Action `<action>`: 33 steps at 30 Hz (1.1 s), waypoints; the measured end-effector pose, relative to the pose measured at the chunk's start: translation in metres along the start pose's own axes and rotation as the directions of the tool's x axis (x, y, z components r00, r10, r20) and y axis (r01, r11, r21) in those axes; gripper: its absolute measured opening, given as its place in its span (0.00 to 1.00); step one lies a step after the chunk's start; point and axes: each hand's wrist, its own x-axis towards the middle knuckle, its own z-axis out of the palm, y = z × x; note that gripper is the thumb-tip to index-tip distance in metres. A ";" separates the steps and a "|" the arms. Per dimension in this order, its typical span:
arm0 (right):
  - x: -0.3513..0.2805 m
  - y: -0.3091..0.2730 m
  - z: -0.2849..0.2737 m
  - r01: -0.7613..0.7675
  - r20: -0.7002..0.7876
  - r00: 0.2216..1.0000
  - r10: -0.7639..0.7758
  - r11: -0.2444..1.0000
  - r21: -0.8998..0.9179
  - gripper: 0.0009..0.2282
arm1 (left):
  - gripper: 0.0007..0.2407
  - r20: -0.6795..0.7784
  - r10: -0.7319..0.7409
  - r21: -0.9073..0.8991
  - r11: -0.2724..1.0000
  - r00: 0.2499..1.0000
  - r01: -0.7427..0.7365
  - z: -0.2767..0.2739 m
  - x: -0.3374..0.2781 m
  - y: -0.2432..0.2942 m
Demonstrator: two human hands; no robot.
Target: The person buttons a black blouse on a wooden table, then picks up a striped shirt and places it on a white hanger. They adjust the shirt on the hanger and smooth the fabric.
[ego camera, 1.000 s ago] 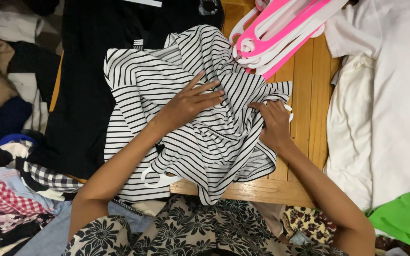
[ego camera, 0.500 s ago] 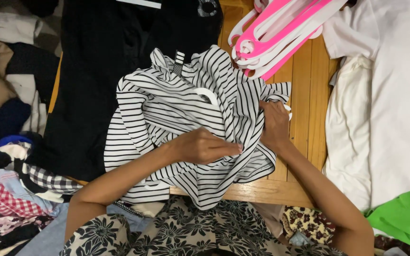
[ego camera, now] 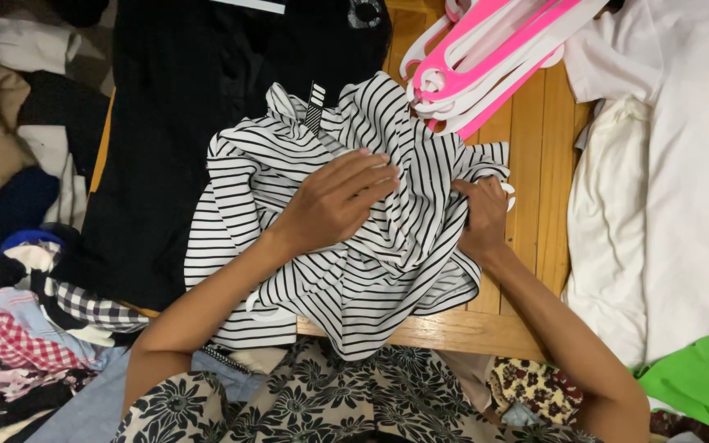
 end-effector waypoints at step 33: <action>0.013 0.002 -0.061 -0.020 -0.019 1.000 0.017 0.992 -0.126 0.10 | 0.16 -0.073 -0.351 0.272 0.894 0.933 0.358 -0.048 -0.003 -0.048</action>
